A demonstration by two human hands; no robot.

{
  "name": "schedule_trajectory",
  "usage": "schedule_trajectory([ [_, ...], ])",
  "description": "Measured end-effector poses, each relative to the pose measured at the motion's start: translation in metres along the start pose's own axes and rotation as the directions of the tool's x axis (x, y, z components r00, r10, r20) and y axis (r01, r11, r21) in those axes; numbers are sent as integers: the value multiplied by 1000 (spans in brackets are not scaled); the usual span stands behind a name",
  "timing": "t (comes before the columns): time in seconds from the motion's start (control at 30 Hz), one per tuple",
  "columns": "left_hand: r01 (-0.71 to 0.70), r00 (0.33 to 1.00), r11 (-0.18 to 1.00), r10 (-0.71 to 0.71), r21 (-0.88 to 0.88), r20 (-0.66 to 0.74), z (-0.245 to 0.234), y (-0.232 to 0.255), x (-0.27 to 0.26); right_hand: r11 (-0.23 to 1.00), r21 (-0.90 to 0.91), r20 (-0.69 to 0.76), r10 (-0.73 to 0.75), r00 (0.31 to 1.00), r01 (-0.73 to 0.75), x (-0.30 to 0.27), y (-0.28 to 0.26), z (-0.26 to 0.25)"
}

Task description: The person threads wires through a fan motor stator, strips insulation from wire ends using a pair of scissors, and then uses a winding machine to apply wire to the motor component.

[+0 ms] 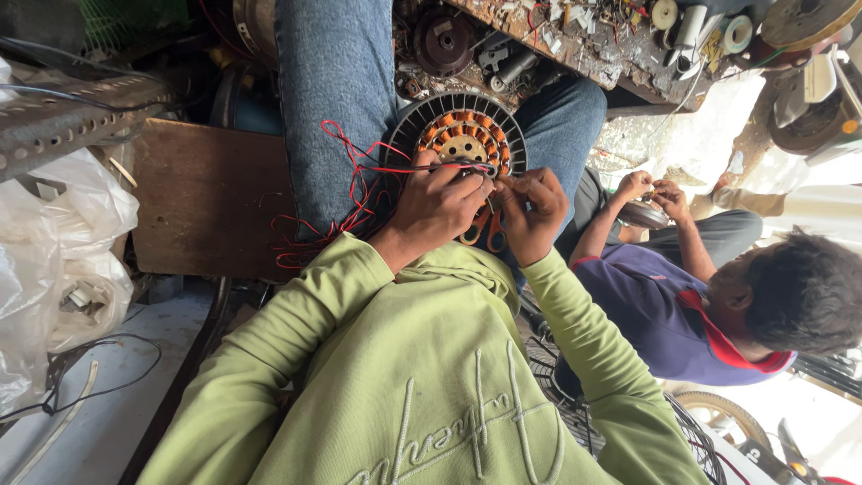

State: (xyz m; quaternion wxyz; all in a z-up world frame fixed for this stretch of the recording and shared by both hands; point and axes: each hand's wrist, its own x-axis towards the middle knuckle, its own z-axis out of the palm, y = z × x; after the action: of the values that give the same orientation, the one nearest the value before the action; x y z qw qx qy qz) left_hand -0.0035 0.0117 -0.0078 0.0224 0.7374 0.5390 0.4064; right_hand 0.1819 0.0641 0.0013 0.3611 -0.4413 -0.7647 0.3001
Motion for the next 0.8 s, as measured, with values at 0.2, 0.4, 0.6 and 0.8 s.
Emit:
schedule_trajectory([
  [0.2, 30, 1000, 999, -31, 20, 1, 0, 2, 0, 998, -32, 98, 51, 994, -48, -15, -16, -5],
  [0.4, 6, 1000, 998, -8, 63, 25, 1, 2, -1, 979, -109, 237, -143, 961, 172, 3, -30, -20],
  [0.6, 7, 999, 1000, -7, 4, 37, 0, -1, -2, 993, 7, 303, -116, 946, 120, 42, -13, -23],
  [0.8, 2, 1000, 1000, -2, 16, 8, -2, -1, 0, 973, 75, 166, 204, 965, -218, 30, -14, -25],
])
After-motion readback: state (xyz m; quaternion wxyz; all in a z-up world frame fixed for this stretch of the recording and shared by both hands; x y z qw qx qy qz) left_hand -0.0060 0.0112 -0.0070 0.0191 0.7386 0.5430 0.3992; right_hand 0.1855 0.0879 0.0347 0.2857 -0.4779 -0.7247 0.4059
